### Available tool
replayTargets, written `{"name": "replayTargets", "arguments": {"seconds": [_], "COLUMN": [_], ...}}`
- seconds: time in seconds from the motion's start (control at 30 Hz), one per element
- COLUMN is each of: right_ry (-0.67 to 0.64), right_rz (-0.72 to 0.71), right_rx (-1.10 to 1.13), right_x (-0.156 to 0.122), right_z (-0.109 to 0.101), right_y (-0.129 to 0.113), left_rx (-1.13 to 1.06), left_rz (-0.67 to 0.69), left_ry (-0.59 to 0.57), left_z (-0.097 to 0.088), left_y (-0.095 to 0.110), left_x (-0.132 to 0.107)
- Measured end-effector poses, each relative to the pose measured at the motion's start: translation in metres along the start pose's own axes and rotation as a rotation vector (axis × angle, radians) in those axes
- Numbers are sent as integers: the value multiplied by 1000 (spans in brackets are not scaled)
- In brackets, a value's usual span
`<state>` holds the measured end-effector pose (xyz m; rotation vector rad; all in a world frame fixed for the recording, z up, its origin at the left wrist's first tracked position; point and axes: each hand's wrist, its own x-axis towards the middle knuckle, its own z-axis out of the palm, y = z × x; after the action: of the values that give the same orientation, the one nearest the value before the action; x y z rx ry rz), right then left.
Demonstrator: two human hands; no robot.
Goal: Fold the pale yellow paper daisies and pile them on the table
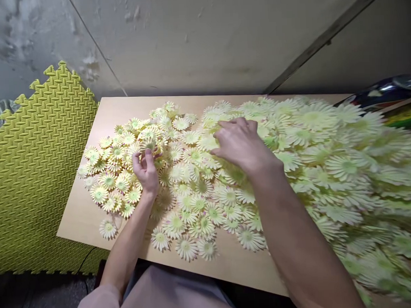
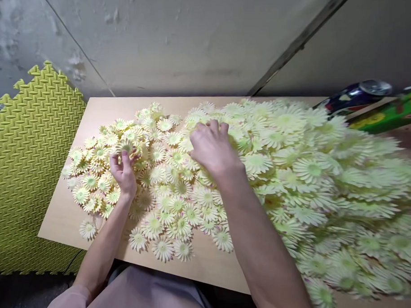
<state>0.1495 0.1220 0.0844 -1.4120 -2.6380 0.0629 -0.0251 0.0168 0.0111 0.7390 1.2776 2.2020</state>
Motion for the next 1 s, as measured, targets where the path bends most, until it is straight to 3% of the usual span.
{"name": "replayTargets", "arguments": {"seconds": [0.1, 0.27, 0.4, 0.53, 0.7, 0.87, 1.0], "right_ry": [58, -91, -30, 21, 209, 263, 288], "right_rz": [-32, -151, -64, 40, 96, -167, -227], "right_rx": [81, 177, 211, 185, 426, 809, 1005], "right_x": [10, 38, 64, 82, 79, 59, 44], "right_z": [0, 28, 54, 66, 54, 24, 9], "right_y": [-12, -30, -25, -19, -14, -31, -58], "left_rx": [-14, 1, 22, 50, 103, 138, 241], "left_rz": [91, 160, 145, 152, 156, 210, 164], "left_ry": [89, 182, 191, 189, 169, 168, 55], "left_z": [1, -2, -4, -3, -3, -5, -8], "left_y": [1, -4, -6, -5, -3, -4, -5], "left_x": [1, 4, 5, 5, 4, 4, 3]}}
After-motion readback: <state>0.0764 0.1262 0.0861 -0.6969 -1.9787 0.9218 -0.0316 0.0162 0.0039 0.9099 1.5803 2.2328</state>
